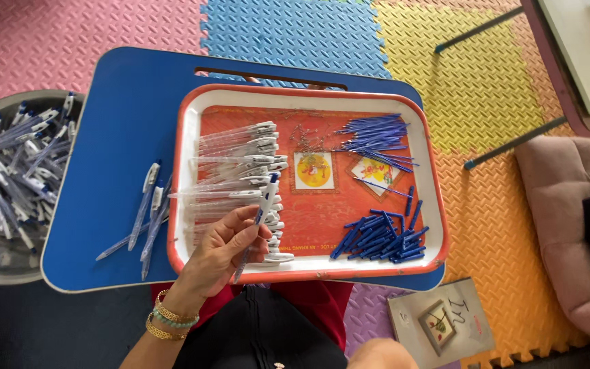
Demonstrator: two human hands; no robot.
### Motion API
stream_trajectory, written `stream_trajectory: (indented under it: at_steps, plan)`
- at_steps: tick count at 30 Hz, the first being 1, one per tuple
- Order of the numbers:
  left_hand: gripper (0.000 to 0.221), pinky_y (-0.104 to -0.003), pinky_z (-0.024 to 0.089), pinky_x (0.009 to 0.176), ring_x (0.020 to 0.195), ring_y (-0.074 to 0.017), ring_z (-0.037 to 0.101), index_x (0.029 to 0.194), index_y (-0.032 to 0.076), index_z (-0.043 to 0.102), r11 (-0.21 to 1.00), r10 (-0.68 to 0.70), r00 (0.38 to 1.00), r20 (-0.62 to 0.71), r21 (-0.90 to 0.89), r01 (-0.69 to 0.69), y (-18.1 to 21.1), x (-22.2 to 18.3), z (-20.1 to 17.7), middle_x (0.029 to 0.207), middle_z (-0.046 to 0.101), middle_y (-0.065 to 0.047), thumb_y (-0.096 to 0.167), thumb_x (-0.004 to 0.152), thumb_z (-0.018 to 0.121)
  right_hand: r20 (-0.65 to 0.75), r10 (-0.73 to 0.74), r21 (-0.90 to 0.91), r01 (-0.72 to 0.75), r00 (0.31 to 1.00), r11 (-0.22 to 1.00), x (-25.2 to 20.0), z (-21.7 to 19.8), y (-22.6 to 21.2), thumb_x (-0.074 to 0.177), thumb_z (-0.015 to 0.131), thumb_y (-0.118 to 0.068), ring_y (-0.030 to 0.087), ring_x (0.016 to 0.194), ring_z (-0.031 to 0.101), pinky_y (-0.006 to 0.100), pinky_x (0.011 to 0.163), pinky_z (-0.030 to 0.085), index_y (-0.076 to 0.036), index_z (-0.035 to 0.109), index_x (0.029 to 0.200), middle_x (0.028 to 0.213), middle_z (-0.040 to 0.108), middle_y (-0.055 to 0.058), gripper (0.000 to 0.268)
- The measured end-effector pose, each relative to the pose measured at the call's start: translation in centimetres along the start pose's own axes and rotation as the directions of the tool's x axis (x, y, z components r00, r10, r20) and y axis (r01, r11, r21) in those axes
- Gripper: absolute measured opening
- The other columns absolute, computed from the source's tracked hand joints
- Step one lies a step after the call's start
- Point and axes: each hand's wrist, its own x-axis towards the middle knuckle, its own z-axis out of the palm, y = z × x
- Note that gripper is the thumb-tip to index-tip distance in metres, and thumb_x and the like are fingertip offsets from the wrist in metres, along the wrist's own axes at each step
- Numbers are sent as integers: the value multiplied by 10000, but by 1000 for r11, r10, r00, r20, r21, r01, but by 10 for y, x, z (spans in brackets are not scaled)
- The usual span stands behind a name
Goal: The person assembles pens by inserting ink refills into plastic bodies and attaching caps, organizing the finished items onto a tray and into a bowl.
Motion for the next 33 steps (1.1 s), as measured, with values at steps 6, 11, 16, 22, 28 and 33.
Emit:
stream_trajectory:
  at_steps: [6,11,16,22,28,33]
  plan:
    - [399,-388,718,826,930,-309,843,1453,55,674,999,12,1000,11,51,-12,-7,11,4,1074,812,-239,76,1055,671,-111,9,-49,-15,994,999,43,4,10,1194,316,-569,313,534,590,354,485,525,-123,687,938,669,593,137,634]
    - [334,-365,711,856,990,-244,846,1415,75,647,999,-43,999,23,-1,43,-1,13,9,1131,826,-175,97,1082,650,-148,78,-66,-89,986,994,97,-7,17,1197,300,-591,306,503,585,329,463,519,-120,691,916,642,588,136,673]
    - [367,-359,695,914,1010,-230,837,1465,71,648,997,-35,998,51,70,32,3,12,14,1155,825,-141,141,1105,631,-282,105,-212,-169,954,962,168,-23,28,1145,251,-692,271,419,552,310,416,516,-66,659,878,624,584,187,794]
    - [421,-395,715,878,991,-258,849,1482,32,661,996,-54,996,64,72,50,4,11,15,1185,822,-155,74,1064,678,-504,168,-322,-365,847,874,195,-24,47,1062,678,-132,347,839,812,455,777,728,137,678,958,1049,722,306,289]
    - [494,-443,720,887,991,-272,846,1516,35,659,997,-60,995,80,57,56,-7,18,9,1203,811,-168,31,1026,720,-494,81,-562,-389,866,730,194,-19,66,912,863,42,306,847,853,430,784,740,133,720,1021,1002,811,273,201]
    - [515,-454,725,876,989,-280,848,1515,39,670,997,-57,994,88,51,53,-5,18,11,1190,820,-178,-2,1006,739,-493,20,-595,-353,870,722,189,-17,73,894,882,59,315,860,862,432,787,742,121,719,969,958,830,286,190]
